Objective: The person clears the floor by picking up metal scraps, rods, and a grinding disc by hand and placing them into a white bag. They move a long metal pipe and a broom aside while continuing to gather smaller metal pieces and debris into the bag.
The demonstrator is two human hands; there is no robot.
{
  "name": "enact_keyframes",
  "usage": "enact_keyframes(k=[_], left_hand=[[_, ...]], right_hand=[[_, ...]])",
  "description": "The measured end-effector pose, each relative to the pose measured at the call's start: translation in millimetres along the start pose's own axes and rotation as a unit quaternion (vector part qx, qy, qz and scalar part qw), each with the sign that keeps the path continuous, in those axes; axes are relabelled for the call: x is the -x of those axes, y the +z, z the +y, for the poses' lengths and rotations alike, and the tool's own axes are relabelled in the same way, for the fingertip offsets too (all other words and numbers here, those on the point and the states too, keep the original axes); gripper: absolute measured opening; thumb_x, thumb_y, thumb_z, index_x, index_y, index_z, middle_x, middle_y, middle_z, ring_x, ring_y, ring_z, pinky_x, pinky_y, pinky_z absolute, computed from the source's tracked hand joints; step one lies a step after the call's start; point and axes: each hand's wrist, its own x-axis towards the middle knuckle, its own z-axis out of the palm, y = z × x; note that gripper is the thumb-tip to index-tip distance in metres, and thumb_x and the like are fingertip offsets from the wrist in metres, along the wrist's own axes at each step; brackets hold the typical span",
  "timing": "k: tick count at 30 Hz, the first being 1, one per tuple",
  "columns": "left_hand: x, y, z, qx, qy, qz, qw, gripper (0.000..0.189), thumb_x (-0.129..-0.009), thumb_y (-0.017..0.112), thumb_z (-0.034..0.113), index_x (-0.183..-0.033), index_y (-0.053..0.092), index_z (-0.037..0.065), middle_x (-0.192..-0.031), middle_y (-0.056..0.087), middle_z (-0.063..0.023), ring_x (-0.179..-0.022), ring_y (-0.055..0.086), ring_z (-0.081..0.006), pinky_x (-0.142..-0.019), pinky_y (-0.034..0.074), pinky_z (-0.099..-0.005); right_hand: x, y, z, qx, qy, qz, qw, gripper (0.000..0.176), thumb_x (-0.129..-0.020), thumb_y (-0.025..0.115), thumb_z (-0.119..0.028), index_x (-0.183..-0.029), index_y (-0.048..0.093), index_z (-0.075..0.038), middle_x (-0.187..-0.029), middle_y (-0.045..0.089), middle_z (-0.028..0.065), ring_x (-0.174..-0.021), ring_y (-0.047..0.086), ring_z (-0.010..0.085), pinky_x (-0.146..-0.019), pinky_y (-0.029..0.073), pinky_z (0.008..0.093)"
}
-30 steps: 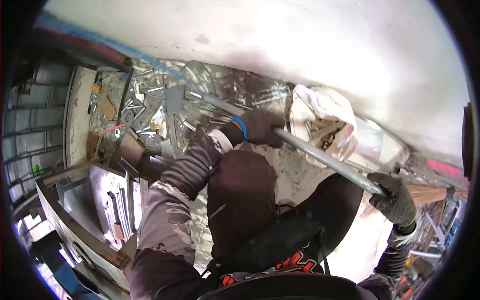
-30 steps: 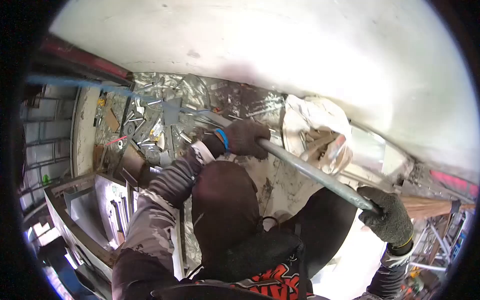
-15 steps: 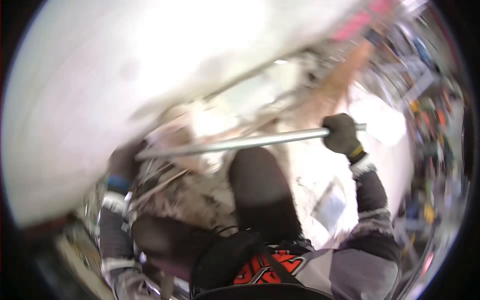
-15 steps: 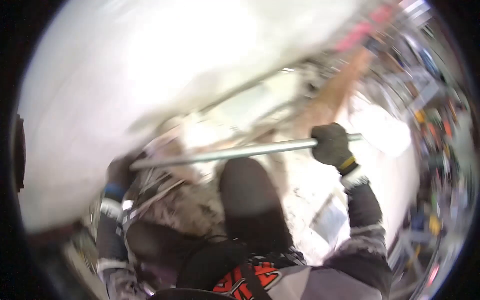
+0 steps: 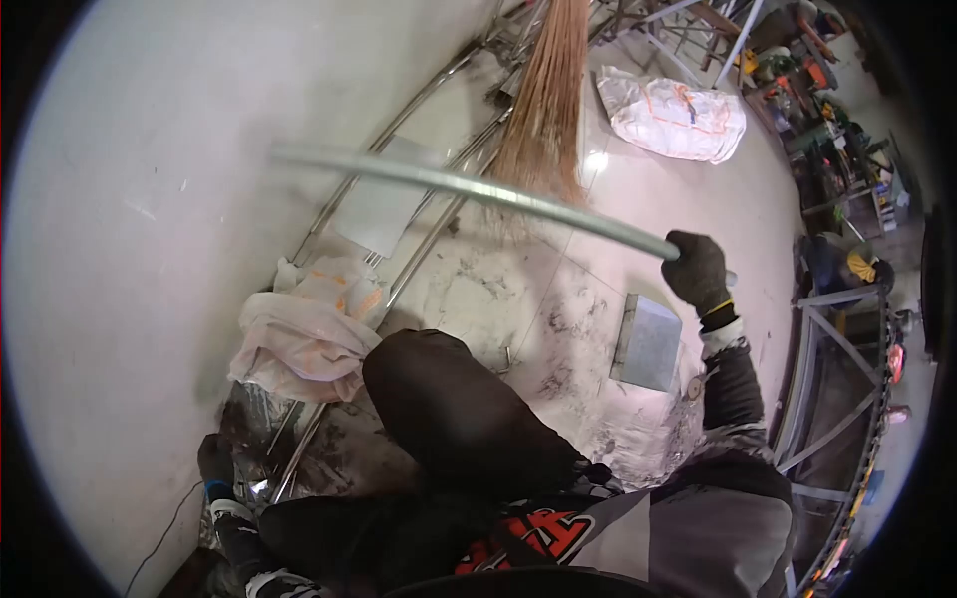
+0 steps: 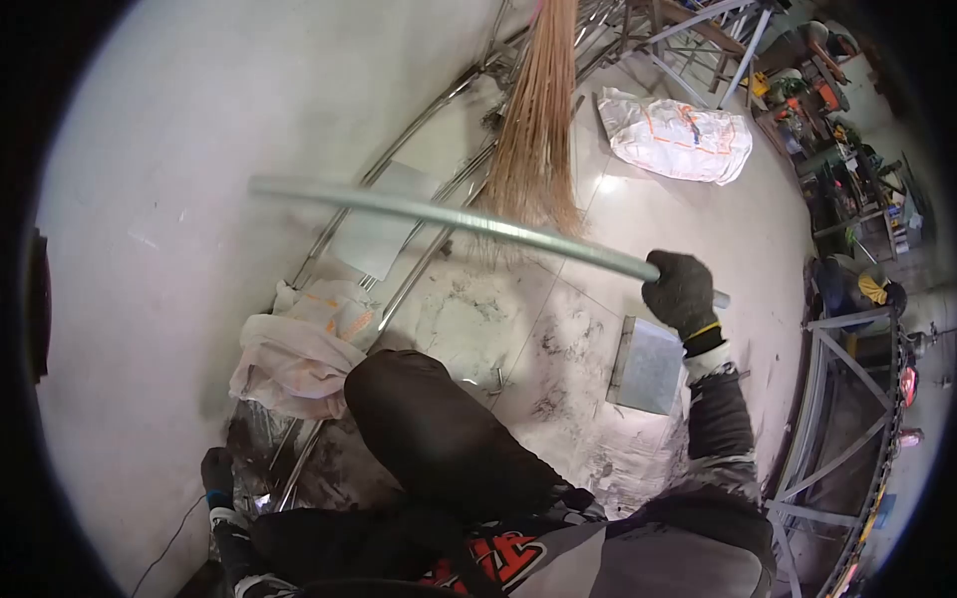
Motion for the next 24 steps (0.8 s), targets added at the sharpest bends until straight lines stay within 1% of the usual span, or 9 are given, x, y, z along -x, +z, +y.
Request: enact_keyframes(k=[5,7,9,11,14,15,17,20,24], left_hand=[[-11.9,15.8,-30.7,-0.003,-0.003,-0.05,0.999,0.03,-0.092,0.061,0.027,-0.097,0.068,-0.001,-0.088,0.071,-0.0154,-0.084,0.066,-0.0248,-0.079,0.051,-0.0388],[-22.0,30.5,-63.8,-0.051,-0.023,-0.031,0.998,0.031,-0.093,0.06,0.028,-0.1,0.069,-0.001,-0.092,0.072,-0.0162,-0.087,0.068,-0.027,-0.082,0.051,-0.0399],[-13.8,26.1,-55.4,-0.015,-0.042,-0.032,0.999,0.031,-0.093,0.06,0.028,-0.1,0.069,-0.001,-0.092,0.073,-0.016,-0.088,0.068,-0.0276,-0.083,0.052,-0.0398],[-5.4,25.1,-52.1,0.012,-0.066,-0.039,0.997,0.031,-0.093,0.06,0.028,-0.099,0.07,-0.001,-0.093,0.073,-0.0159,-0.089,0.069,-0.0281,-0.083,0.052,-0.0397],[24.3,10.1,-20.3,0.008,-0.037,-0.036,0.999,0.031,-0.092,0.063,0.027,-0.097,0.07,-0.002,-0.093,0.073,-0.0172,-0.086,0.069,-0.0277,-0.081,0.053,-0.0395],[24.3,9.0,-26.5,-0.027,-0.032,-0.039,0.998,0.032,-0.092,0.064,0.028,-0.097,0.07,-0.002,-0.093,0.073,-0.0175,-0.086,0.069,-0.0274,-0.08,0.053,-0.0398],[32.9,7.0,-46.6,-0.021,-0.08,-0.074,0.994,0.034,-0.093,0.065,0.029,-0.1,0.071,-0.003,-0.098,0.074,-0.0192,-0.088,0.069,-0.0272,-0.079,0.052,-0.0415],[58.1,0.2,-41.5,-0.022,-0.103,-0.044,0.994,0.033,-0.092,0.061,0.028,-0.103,0.071,-0.002,-0.1,0.074,-0.0188,-0.096,0.068,-0.0269,-0.088,0.052,-0.0405],[96.2,-1.3,-31.4,0.002,-0.152,-0.002,0.988,0.04,-0.095,0.061,0.034,-0.111,0.069,-0.001,-0.107,0.073,-0.0171,-0.102,0.068,-0.0294,-0.094,0.05,-0.0387]], right_hand=[[17.9,36.5,-6.7,0.001,0.094,-0.113,0.989,0.033,-0.081,0.06,-0.025,-0.107,0.073,-0.01,-0.099,0.073,0.0151,-0.095,0.069,0.0335,-0.085,0.055,0.0441],[49.4,129.5,11.5,-0.087,-0.024,-0.204,0.975,0.033,-0.082,0.061,-0.025,-0.104,0.072,-0.003,-0.094,0.072,0.0224,-0.095,0.069,0.0358,-0.089,0.054,0.0431],[88.0,245.5,16.8,-0.262,0.087,-0.308,0.91,0.023,-0.078,0.06,-0.016,-0.09,0.069,0.002,-0.077,0.068,0.0197,-0.068,0.068,0.0355,-0.07,0.058,0.0431],[78.5,175.8,-73.2,-0.353,0.299,-0.385,0.799,0.018,-0.074,0.061,-0.012,-0.083,0.065,0.003,-0.069,0.062,0.0137,-0.056,0.065,0.0279,-0.055,0.055,0.0421],[84.5,180.0,-109.9,-0.466,0.385,-0.396,0.691,0.01,-0.08,0.063,-0.012,-0.079,0.061,-0.001,-0.066,0.05,0.0031,-0.049,0.05,0.0162,-0.049,0.05,0.0347],[77.2,197.5,-104.3,-0.459,0.371,-0.416,0.692,0.01,-0.08,0.063,-0.012,-0.079,0.061,-0.001,-0.066,0.05,0.0031,-0.049,0.05,0.0162,-0.049,0.05,0.0347],[76.3,237.7,-88.2,-0.38,-0.127,-0.328,0.855,0.011,-0.082,0.061,-0.011,-0.088,0.062,-0.001,-0.066,0.051,0.0036,-0.05,0.052,0.0174,-0.05,0.049,0.0349],[5.0,237.0,-137.5,-0.698,0.316,-0.305,0.566,0.019,-0.087,0.055,-0.011,-0.103,0.058,-0.002,-0.067,0.054,0.0059,-0.048,0.051,0.0217,-0.05,0.047,0.0369],[-123.3,299.1,-169.8,-0.765,0.327,-0.309,0.461,0.014,-0.092,0.051,-0.016,-0.084,0.057,-0.007,-0.056,0.044,0.0043,-0.048,0.047,0.0216,-0.049,0.044,0.036]])
